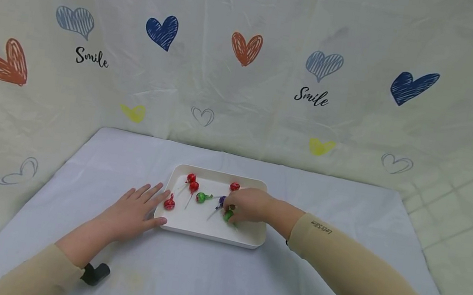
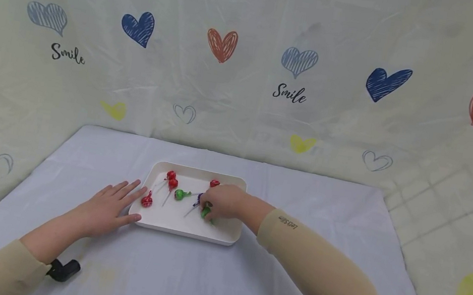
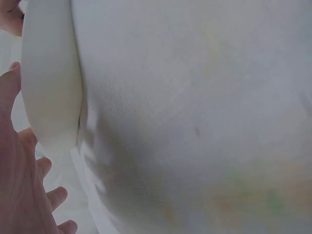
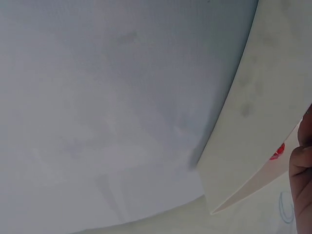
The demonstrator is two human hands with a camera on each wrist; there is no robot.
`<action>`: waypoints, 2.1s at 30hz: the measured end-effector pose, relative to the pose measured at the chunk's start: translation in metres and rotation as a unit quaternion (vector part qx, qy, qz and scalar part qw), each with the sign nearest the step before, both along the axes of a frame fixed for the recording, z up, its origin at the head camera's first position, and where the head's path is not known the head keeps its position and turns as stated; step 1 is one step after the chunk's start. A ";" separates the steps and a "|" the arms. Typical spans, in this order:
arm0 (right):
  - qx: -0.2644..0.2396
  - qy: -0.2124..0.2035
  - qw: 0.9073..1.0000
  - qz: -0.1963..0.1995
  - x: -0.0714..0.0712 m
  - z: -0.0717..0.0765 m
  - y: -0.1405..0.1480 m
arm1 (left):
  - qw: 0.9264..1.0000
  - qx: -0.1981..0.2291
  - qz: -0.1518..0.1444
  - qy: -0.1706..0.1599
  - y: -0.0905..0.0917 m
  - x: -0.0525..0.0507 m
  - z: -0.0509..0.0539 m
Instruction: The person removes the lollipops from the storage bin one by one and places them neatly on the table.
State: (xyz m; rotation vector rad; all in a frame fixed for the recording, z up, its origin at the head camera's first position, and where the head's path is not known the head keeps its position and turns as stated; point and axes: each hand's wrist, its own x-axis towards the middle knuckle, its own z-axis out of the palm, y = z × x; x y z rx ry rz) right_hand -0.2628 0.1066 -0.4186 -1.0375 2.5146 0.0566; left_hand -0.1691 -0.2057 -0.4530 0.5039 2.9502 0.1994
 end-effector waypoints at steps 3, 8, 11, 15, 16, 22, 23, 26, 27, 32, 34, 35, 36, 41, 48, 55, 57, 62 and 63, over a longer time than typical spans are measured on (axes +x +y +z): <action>-0.007 -0.008 1.000 -0.008 0.002 0.000 0.001 | 1.000 0.000 0.000 0.000 0.000 0.000 0.000; -0.025 -0.030 0.999 -0.024 0.003 -0.002 0.004 | 1.000 -0.002 0.001 -0.003 0.000 -0.001 -0.001; -0.033 -0.043 0.998 -0.032 0.004 -0.002 0.006 | 1.000 -0.003 0.000 -0.005 0.000 -0.002 -0.002; -0.043 -0.054 0.997 -0.037 0.004 0.000 0.009 | 1.000 -0.002 -0.001 -0.007 0.000 -0.002 -0.003; -0.047 -0.054 0.997 -0.037 0.004 0.000 0.010 | 1.000 -0.003 -0.001 -0.007 0.000 -0.002 -0.003; -0.076 -0.044 0.995 -0.039 0.002 0.005 0.018 | 1.000 -0.001 0.000 -0.003 0.000 -0.001 -0.004; -0.083 -0.043 0.995 -0.042 0.002 0.006 0.020 | 1.000 0.000 0.000 -0.002 0.000 -0.001 -0.004; -0.099 -0.040 0.993 -0.051 0.001 0.009 0.025 | 1.000 0.000 0.002 -0.002 0.000 -0.002 -0.005; -0.104 -0.040 0.992 -0.054 0.001 0.010 0.026 | 1.000 0.000 0.003 -0.002 0.000 -0.002 -0.005; -0.114 -0.026 0.991 -0.073 -0.003 0.014 0.033 | 1.000 -0.002 0.003 -0.002 0.000 -0.001 -0.004; -0.123 -0.024 0.989 -0.084 -0.004 0.017 0.037 | 1.000 -0.002 0.001 -0.001 0.000 -0.001 -0.003; -0.128 -0.024 0.987 -0.091 -0.005 0.019 0.039 | 1.000 -0.001 0.001 -0.001 0.000 -0.001 -0.003; -0.134 -0.024 0.986 -0.096 -0.005 0.021 0.040 | 1.000 -0.001 0.001 -0.001 0.000 -0.001 -0.003; -0.159 -0.029 0.980 -0.113 -0.005 0.031 0.052 | 1.000 -0.002 0.002 -0.001 0.000 -0.001 -0.002; -0.171 -0.011 0.973 -0.157 -0.004 0.039 0.075 | 1.000 -0.005 0.001 0.004 0.001 0.000 -0.002; -0.191 -0.007 0.963 -0.189 -0.004 0.046 0.107 | 1.000 -0.006 0.003 0.004 0.002 0.000 -0.001; -0.197 -0.007 0.960 -0.198 -0.003 0.048 0.116 | 1.000 -0.005 0.003 0.005 0.003 0.000 -0.001; -0.215 -0.008 0.954 -0.210 -0.002 0.049 0.133 | 1.000 0.001 0.001 0.003 0.004 0.001 -0.001; -0.218 -0.008 0.953 -0.210 -0.002 0.048 0.135 | 1.000 0.003 0.000 0.003 0.004 0.001 -0.001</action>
